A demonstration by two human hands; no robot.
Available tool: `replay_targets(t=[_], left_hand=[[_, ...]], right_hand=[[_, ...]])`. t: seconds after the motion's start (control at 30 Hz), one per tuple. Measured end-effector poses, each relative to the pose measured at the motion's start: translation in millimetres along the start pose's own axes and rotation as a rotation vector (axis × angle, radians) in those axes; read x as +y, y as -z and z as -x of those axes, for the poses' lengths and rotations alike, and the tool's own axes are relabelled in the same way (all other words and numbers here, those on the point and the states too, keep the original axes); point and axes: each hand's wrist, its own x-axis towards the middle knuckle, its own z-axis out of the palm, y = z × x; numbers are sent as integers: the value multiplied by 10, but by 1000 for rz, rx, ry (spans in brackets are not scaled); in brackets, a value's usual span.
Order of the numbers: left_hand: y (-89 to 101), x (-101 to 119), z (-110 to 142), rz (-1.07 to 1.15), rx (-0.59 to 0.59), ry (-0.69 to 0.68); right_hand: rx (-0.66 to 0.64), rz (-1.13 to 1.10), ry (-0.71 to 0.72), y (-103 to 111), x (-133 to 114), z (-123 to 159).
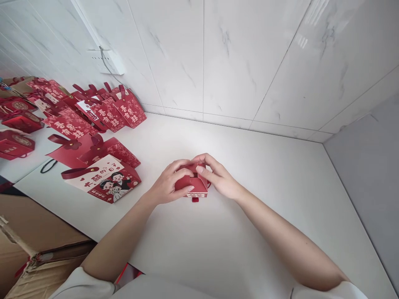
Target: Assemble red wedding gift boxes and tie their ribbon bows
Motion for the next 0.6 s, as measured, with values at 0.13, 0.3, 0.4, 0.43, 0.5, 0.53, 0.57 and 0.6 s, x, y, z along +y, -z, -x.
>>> replay_targets(t=[0.13, 0.3, 0.4, 0.43, 0.5, 0.53, 0.57, 0.6], left_hand=[[-12, 8, 2, 10, 12, 7], [-17, 30, 4, 20, 34, 22], [-28, 28, 3, 4, 44, 35], [-33, 26, 3, -2, 46, 40], [-47, 24, 4, -12, 48, 45], [-54, 24, 5, -15, 50, 45], [-61, 25, 6, -16, 55, 47], [-68, 28, 8, -17, 61, 49]], right_hand=[[8, -30, 3, 36, 29, -81], [84, 50, 15, -43, 53, -116], [99, 105, -20, -80, 19, -120], [108, 132, -33, -89, 6, -120], [138, 198, -45, -104, -9, -119], [156, 230, -40, -111, -10, -117], [174, 257, -26, -118, -6, -114], [189, 279, -8, -126, 1, -110]])
